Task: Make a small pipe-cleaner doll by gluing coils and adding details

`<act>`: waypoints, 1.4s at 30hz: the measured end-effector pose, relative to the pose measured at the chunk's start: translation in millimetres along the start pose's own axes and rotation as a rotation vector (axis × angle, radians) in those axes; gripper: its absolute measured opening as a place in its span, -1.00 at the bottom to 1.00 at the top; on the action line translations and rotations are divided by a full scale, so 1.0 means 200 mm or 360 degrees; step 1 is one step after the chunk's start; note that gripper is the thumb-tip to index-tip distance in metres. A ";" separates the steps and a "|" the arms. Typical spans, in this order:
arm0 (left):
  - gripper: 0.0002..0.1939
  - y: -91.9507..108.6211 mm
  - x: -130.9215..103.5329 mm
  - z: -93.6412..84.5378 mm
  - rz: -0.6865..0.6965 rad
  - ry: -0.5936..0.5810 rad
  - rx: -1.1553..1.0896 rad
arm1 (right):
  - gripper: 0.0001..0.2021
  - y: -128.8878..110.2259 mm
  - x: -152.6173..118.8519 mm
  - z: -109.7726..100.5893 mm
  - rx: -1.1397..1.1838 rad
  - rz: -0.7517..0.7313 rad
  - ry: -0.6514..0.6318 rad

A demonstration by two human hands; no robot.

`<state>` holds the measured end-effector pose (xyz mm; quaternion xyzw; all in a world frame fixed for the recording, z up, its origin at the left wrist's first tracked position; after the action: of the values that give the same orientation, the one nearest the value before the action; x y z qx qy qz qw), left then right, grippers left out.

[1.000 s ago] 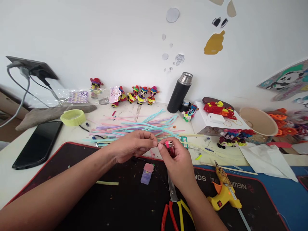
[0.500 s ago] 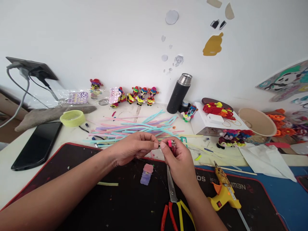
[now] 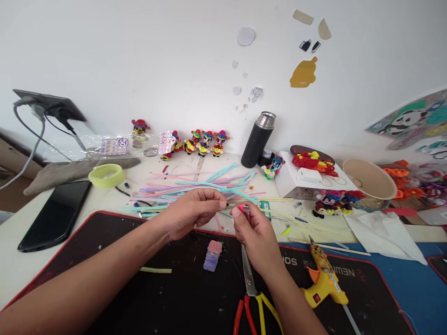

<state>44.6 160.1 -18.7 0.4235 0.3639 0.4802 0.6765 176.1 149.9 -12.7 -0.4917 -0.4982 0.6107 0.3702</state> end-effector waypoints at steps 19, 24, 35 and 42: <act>-0.67 0.02 0.00 -0.01 0.0038 0.0006 0.0083 | -0.51 0.05 -0.01 0.07 -0.0158 0.0076 -0.0167; -0.66 0.02 0.00 0.01 0.0022 -0.0016 0.0061 | -0.43 0.05 -0.02 0.09 -0.0262 0.0057 -0.0190; -0.68 0.02 -0.01 0.01 -0.0027 -0.0040 0.0063 | -0.54 0.00 -0.04 0.09 -0.0578 -0.0109 0.0017; -0.67 0.01 -0.02 0.04 -0.0059 -0.0129 0.0169 | -0.60 -0.02 -0.04 0.09 -0.0646 -0.0130 0.0102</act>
<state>49.7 155.1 -13.2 0.4712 0.3691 0.4301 0.6759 161.3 138.6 -6.3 -0.5547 -0.6187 0.4663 0.3036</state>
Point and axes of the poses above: each hand's wrist, its own x-axis towards the middle knuckle, its own z-axis out of the palm, y = z × x, the point moved 10 cm from there along x, towards the middle knuckle, and after that the axes turned 13 degrees about z, right-handed, at the moved point
